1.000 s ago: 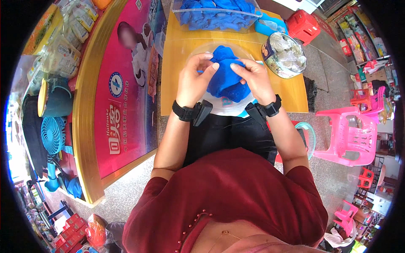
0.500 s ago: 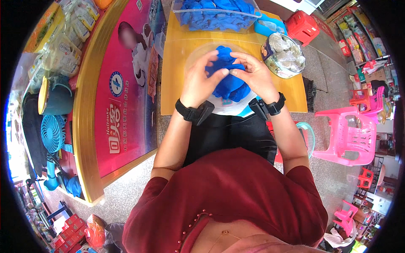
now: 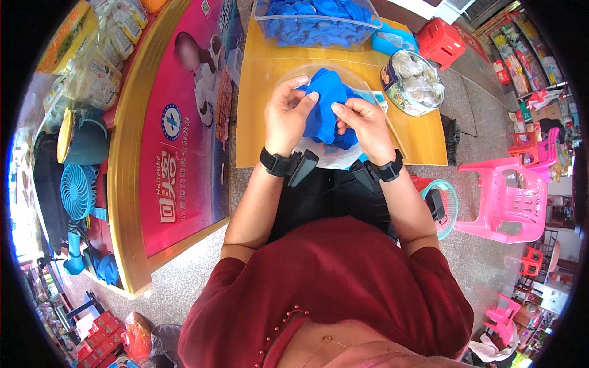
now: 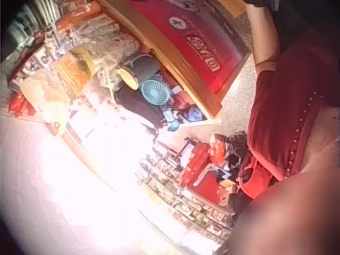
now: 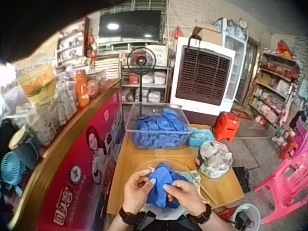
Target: Stuffing small blue fabric pouches with white material using a wooden stick.
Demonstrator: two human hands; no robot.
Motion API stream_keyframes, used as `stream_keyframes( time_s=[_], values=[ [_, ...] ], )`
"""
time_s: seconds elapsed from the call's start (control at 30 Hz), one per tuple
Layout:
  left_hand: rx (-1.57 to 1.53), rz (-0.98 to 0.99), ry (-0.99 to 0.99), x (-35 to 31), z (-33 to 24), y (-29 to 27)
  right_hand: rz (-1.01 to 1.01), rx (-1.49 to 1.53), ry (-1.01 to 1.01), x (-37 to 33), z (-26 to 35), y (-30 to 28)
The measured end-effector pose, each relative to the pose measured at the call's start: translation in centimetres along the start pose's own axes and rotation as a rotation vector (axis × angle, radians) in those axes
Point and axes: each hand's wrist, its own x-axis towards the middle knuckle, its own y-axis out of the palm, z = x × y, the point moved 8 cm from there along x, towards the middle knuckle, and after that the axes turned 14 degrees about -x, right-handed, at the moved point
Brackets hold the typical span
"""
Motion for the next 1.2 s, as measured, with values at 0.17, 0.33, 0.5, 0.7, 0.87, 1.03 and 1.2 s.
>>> stream_keyframes(
  time_s=[0.17, 0.33, 0.5, 0.7, 0.87, 1.03, 1.2],
  values=[
    [0.477, -0.046, 0.38, -1.2, -4.3, 1.3, -0.087, -0.124, -0.029, -0.5, 0.8, -0.3],
    [0.114, 0.166, 0.151, -1.8, -2.9, 2.8, -0.157, -0.167, -0.065, -0.8, 1.2, -0.7],
    [-0.171, 0.237, -0.033, -2.0, -1.2, 3.8, -0.16, 0.121, -0.003, -1.1, 0.9, -0.3],
    [-0.193, 0.114, 0.041, -1.7, -1.4, 3.0, -0.094, 0.224, -0.107, -1.3, 1.6, 0.4],
    [-0.093, 0.067, -0.019, -1.8, -0.9, 3.0, -0.23, -0.227, -0.313, -2.0, 3.1, 0.0],
    [-0.102, 0.065, 0.054, -1.8, -0.9, 2.5, -0.385, -0.455, -0.374, -2.8, 5.0, -0.1],
    [0.233, 0.074, 0.251, -2.1, -3.1, 2.9, -0.483, -0.351, -0.348, -2.7, 3.6, -0.7]
  ],
)
